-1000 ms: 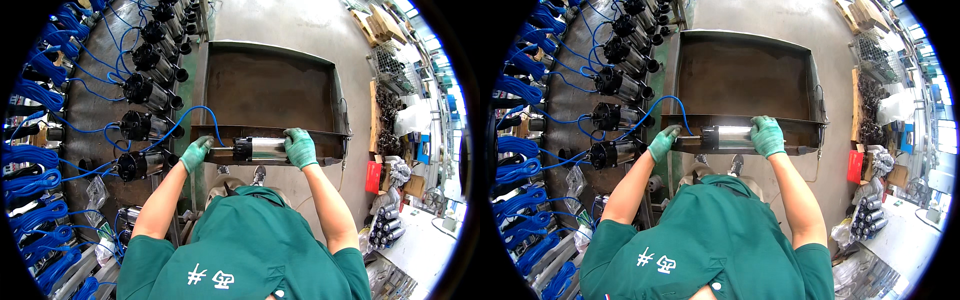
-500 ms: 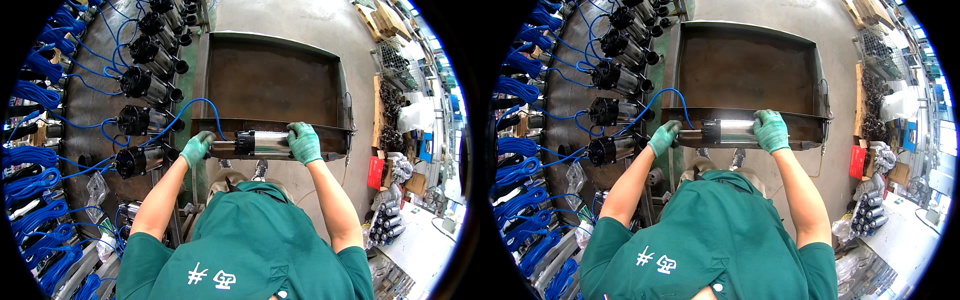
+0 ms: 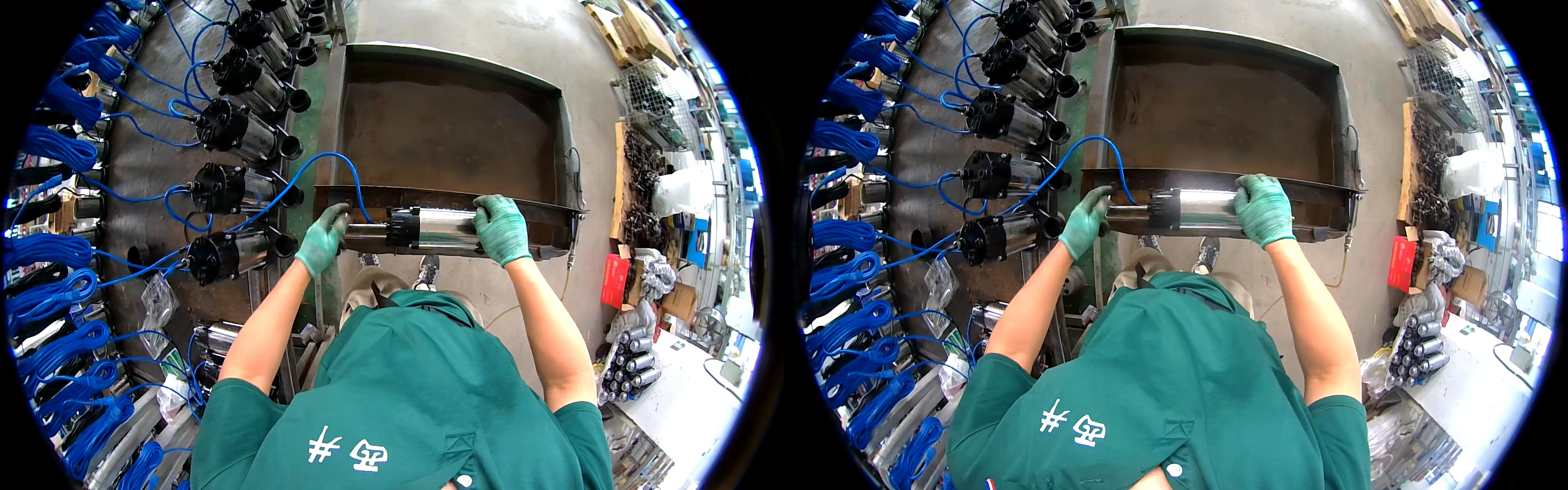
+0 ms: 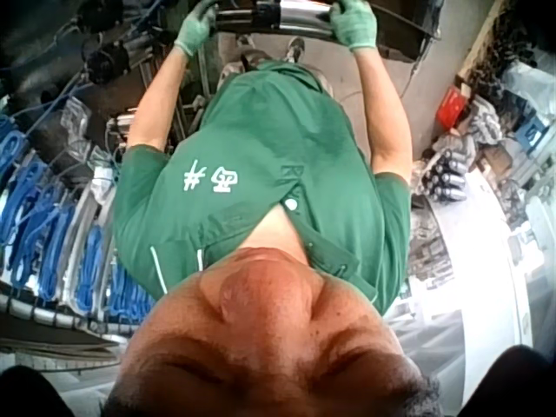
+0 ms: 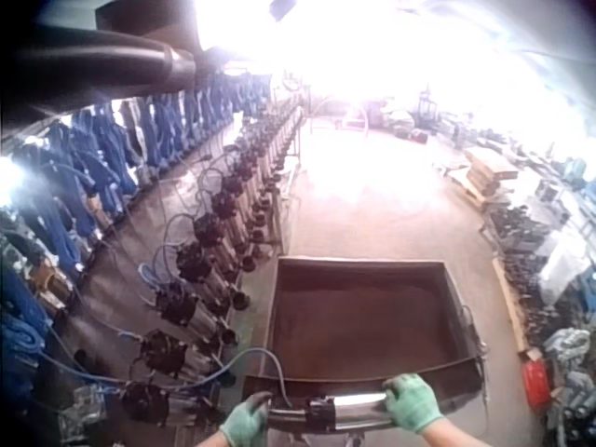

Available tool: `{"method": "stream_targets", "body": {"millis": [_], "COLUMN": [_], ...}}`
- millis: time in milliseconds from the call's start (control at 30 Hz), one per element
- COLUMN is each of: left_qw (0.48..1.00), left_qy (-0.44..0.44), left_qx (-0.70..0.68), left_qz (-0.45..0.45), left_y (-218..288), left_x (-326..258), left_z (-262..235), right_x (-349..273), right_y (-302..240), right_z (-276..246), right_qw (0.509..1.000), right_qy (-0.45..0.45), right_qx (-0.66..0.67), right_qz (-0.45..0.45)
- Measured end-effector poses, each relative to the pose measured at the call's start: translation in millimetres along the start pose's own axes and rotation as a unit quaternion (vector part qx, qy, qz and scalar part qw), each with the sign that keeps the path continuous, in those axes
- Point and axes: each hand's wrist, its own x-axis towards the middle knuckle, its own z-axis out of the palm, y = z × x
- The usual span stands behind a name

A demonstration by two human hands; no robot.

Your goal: The person repeatedly picks up cylindrical electrical components from a rack, connects a blue cable, and submerges them in a water-filled metal tray to test for leaks or functionality. The person then removes the components, disconnects the cable, and places them back on the rack.

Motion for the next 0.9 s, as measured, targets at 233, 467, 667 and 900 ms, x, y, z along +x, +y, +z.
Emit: {"method": "stream_targets", "body": {"millis": [233,467,667,900], "left_qw": [0.978,0.990,0.982,0.977], "left_qy": [0.030,0.029,0.167,0.195], "left_qx": [0.091,-0.135,0.058,-0.084], "left_qz": [0.185,-0.016,0.068,-0.018], "left_y": [-25,-35,-63,-16], "left_x": [10,11,38,46], "left_z": [-9,-24,-37,-14], "right_x": [-1,-1,1,-1], "right_y": [3,2,-1,-2], "right_z": [2,0,0,0], "right_qw": [1.000,1.000,1.000,1.000], "right_qy": [-0.009,-0.008,-0.001,0.002], "right_qx": [-0.001,-0.002,-0.003,0.010], "right_qz": [0.006,0.008,-0.004,0.002]}}
